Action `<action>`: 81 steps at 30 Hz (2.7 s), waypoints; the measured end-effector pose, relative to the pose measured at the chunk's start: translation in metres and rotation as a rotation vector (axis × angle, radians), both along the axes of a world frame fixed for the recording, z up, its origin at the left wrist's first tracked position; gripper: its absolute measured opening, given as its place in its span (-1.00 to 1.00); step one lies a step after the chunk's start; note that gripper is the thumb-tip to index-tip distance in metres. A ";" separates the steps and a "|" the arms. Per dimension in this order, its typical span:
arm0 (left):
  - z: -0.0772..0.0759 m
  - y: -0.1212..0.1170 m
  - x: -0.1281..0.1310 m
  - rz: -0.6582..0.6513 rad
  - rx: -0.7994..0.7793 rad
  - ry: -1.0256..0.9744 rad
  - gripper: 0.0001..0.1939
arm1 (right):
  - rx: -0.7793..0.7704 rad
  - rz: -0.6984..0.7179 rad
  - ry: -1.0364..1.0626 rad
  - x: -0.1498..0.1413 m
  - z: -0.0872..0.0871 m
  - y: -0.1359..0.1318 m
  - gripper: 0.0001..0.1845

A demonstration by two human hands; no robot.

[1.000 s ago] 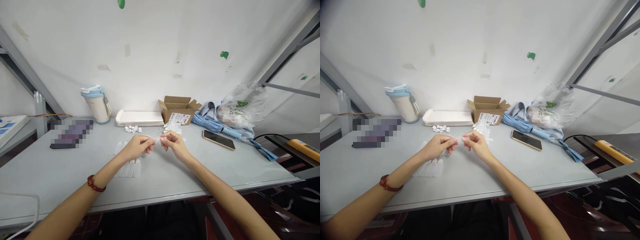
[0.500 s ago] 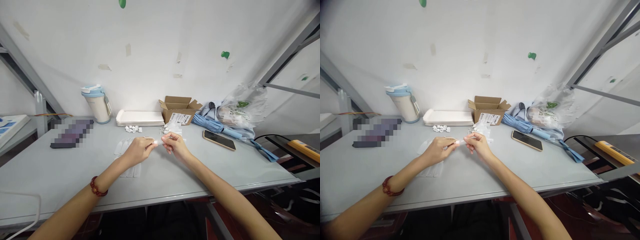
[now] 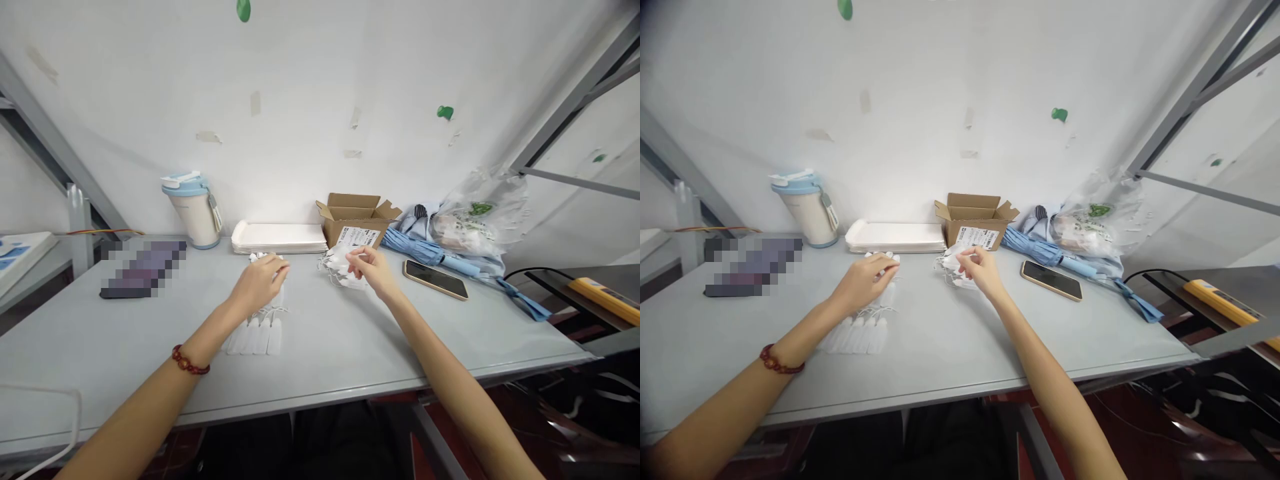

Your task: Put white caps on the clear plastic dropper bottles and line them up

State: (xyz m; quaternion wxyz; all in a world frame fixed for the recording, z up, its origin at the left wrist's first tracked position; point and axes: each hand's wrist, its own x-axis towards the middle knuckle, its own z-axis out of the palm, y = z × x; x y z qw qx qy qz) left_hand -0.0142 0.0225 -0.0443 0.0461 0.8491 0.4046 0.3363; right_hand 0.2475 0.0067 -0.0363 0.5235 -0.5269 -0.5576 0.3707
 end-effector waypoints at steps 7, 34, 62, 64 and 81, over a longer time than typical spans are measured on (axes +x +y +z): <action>-0.004 0.031 -0.036 0.227 -0.055 0.190 -0.66 | 0.009 -0.011 -0.305 0.034 -0.006 0.013 -0.70; -0.020 0.050 -0.053 0.163 -0.162 0.270 -0.63 | 0.364 -0.300 -0.620 0.023 -0.024 0.020 -0.83; -0.021 0.044 -0.038 0.087 -0.167 0.245 -0.74 | 0.498 0.774 -0.848 -0.086 -0.030 -0.061 -0.66; -0.020 0.043 -0.037 0.087 -0.174 0.246 -0.75 | 0.500 0.775 -0.864 -0.087 -0.030 -0.062 -0.66; -0.013 0.039 -0.036 0.169 -0.198 0.219 -0.78 | 0.468 0.623 -0.961 -0.074 -0.028 -0.051 -0.70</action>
